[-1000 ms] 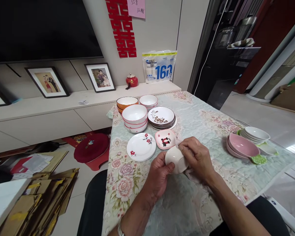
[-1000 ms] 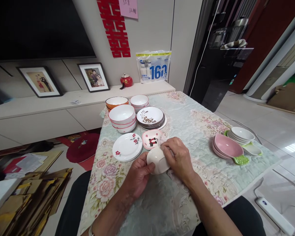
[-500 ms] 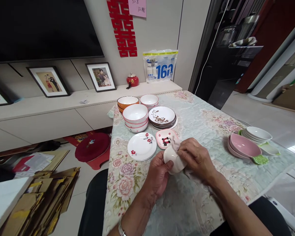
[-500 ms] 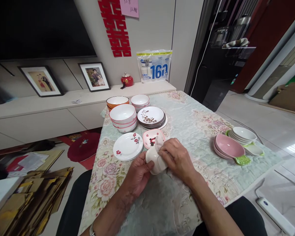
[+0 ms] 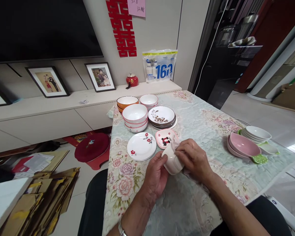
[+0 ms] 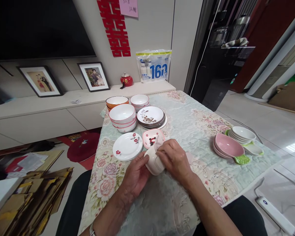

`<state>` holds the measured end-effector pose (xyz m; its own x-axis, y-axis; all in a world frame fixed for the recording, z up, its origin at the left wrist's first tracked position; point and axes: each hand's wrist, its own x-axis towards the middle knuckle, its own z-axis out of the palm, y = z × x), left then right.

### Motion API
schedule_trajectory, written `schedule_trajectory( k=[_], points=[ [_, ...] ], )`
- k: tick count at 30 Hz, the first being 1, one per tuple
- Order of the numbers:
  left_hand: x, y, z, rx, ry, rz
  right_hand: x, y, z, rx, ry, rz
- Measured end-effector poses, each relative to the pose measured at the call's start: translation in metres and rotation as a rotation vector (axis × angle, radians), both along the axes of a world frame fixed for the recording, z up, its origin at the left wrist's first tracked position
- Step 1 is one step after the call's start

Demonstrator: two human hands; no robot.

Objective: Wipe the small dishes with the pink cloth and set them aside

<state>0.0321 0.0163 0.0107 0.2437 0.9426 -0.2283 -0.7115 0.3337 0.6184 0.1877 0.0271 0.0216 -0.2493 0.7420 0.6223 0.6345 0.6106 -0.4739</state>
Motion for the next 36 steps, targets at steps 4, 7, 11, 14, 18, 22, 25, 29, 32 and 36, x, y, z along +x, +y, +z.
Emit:
schedule_trajectory(
  k=[4,7,11,14,18,22,25,29,32,36],
  points=[
    [-0.002,0.004,-0.004,-0.087,-0.015,0.059,0.003,0.003,-0.011,-0.006,0.014,-0.125],
    [-0.004,0.004,-0.003,-0.102,-0.041,0.066,-0.002,-0.003,-0.006,-0.030,-0.039,-0.056],
    [-0.003,0.002,-0.001,-0.063,-0.041,0.043,-0.006,-0.007,0.001,-0.081,-0.081,0.104],
    [-0.002,0.001,-0.001,-0.046,0.002,0.027,-0.004,-0.005,0.000,-0.050,-0.047,0.066],
    [-0.002,0.001,-0.001,-0.056,0.043,0.044,0.003,-0.008,0.005,-0.118,-0.138,-0.122],
    [-0.001,-0.001,-0.001,-0.045,0.035,0.038,0.002,-0.015,0.017,-0.328,-0.203,-0.004],
    [0.000,-0.002,-0.001,-0.042,0.019,0.014,0.001,-0.012,0.014,-0.279,-0.101,0.032],
    [0.001,-0.003,-0.001,-0.075,0.028,0.012,0.006,-0.008,0.007,-0.199,-0.189,-0.153],
    [0.001,-0.003,-0.001,-0.057,0.026,0.006,0.007,-0.012,0.012,-0.290,-0.292,-0.175],
    [0.000,-0.004,-0.001,-0.019,-0.002,-0.018,0.000,-0.015,0.017,-0.299,-0.086,0.008]
  ],
)
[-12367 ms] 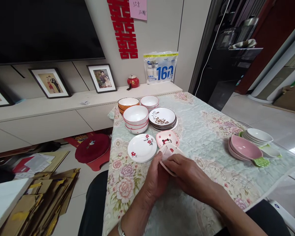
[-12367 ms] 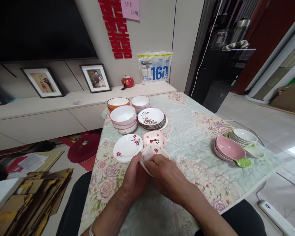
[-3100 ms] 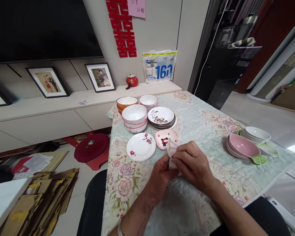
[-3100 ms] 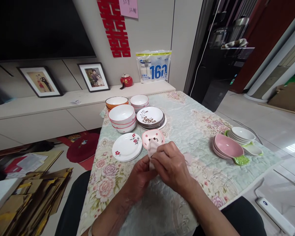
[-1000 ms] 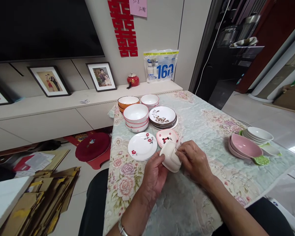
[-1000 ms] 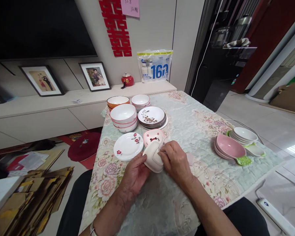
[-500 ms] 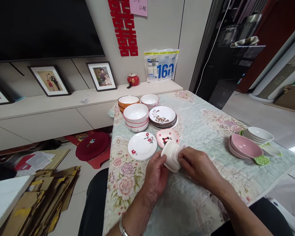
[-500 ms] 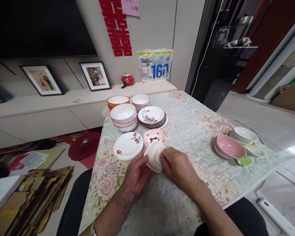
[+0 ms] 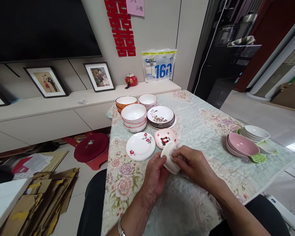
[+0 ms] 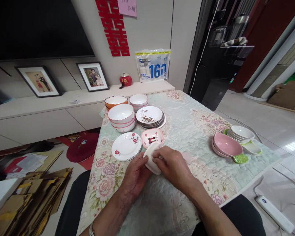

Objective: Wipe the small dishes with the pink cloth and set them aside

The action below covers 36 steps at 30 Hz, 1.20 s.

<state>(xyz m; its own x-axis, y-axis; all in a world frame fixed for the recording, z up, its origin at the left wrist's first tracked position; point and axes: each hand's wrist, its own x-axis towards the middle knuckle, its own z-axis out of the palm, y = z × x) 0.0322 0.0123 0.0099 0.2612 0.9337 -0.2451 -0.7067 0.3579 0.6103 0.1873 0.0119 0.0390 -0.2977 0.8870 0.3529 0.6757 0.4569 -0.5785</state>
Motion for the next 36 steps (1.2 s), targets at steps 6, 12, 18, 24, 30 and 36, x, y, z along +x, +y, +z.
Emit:
schedule_trajectory(
  k=[6,12,18,24,30,36],
  points=[
    [0.000,0.000,0.002,0.081,-0.036,-0.016,-0.013,0.001,-0.002,0.274,0.081,0.113],
    [0.002,-0.001,0.001,0.079,0.033,-0.004,0.003,0.013,-0.008,0.290,0.074,-0.082],
    [0.003,-0.001,0.003,0.109,0.074,-0.020,0.000,0.008,-0.006,0.323,0.057,-0.107],
    [0.003,-0.003,0.011,0.189,0.078,-0.069,-0.020,-0.004,0.006,0.340,-0.059,0.088],
    [0.003,-0.003,0.005,0.156,0.097,-0.056,0.003,0.012,-0.003,0.336,0.037,-0.111],
    [0.002,-0.002,0.004,0.155,0.028,-0.056,-0.012,0.002,0.001,0.385,0.022,-0.036]
  ],
)
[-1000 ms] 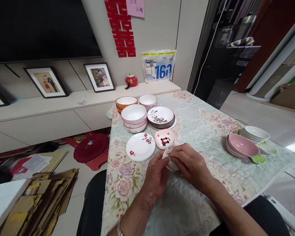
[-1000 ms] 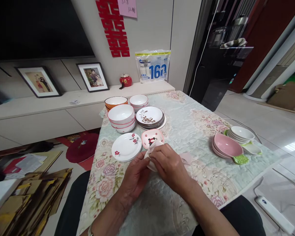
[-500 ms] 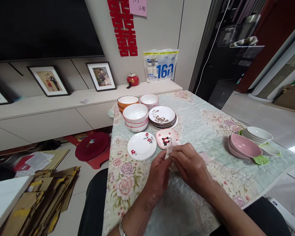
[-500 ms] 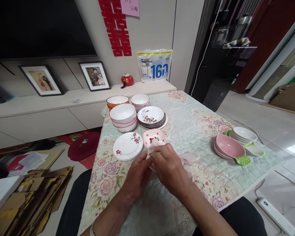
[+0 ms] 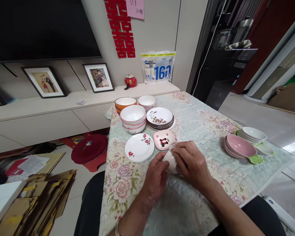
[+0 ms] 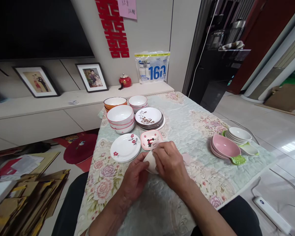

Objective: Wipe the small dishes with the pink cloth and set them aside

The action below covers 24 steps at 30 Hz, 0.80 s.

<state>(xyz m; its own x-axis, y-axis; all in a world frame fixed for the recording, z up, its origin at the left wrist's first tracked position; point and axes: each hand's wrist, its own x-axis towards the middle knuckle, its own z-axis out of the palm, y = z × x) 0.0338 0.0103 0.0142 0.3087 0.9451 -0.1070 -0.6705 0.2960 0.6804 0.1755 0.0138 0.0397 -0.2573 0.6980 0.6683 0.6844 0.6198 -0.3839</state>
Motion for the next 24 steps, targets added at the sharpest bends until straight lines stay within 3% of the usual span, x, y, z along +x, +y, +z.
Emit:
schedule_trajectory(
  k=[5,10,15,24],
  points=[
    [0.000,0.001,-0.003,0.054,-0.018,-0.049,-0.005,-0.005,0.004,-0.033,-0.029,0.058],
    [-0.003,0.004,-0.010,0.007,0.017,-0.001,0.013,0.009,-0.006,-0.103,0.133,-0.063],
    [-0.005,0.005,-0.009,-0.048,0.032,-0.009,0.021,0.016,-0.015,-0.171,0.162,-0.162],
    [0.000,0.001,-0.004,0.004,-0.022,-0.054,0.004,-0.004,0.007,-0.061,0.051,0.013]
  ],
)
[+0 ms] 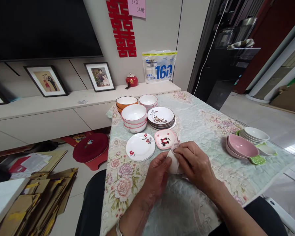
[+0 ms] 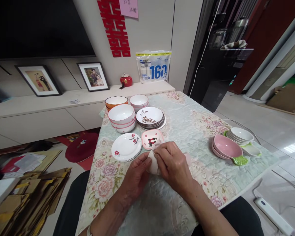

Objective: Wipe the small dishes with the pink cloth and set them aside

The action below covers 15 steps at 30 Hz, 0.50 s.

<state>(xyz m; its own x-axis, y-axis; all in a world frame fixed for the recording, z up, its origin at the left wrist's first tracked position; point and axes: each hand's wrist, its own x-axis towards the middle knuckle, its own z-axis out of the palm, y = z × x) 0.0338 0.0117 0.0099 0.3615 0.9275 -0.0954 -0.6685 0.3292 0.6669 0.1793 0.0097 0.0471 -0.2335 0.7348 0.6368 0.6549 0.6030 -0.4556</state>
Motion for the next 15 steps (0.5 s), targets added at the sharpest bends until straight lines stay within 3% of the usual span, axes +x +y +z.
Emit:
schedule_trajectory(
  k=[6,10,15],
  points=[
    [0.001,0.000,-0.008,-0.033,0.015,0.049,0.015,0.011,-0.010,-0.094,0.030,-0.081],
    [0.000,0.000,-0.008,-0.028,0.052,0.052,0.017,0.013,-0.013,-0.071,0.004,-0.155],
    [0.000,-0.001,-0.005,0.019,0.062,0.011,0.000,-0.001,-0.001,0.003,-0.056,-0.015]
  ],
)
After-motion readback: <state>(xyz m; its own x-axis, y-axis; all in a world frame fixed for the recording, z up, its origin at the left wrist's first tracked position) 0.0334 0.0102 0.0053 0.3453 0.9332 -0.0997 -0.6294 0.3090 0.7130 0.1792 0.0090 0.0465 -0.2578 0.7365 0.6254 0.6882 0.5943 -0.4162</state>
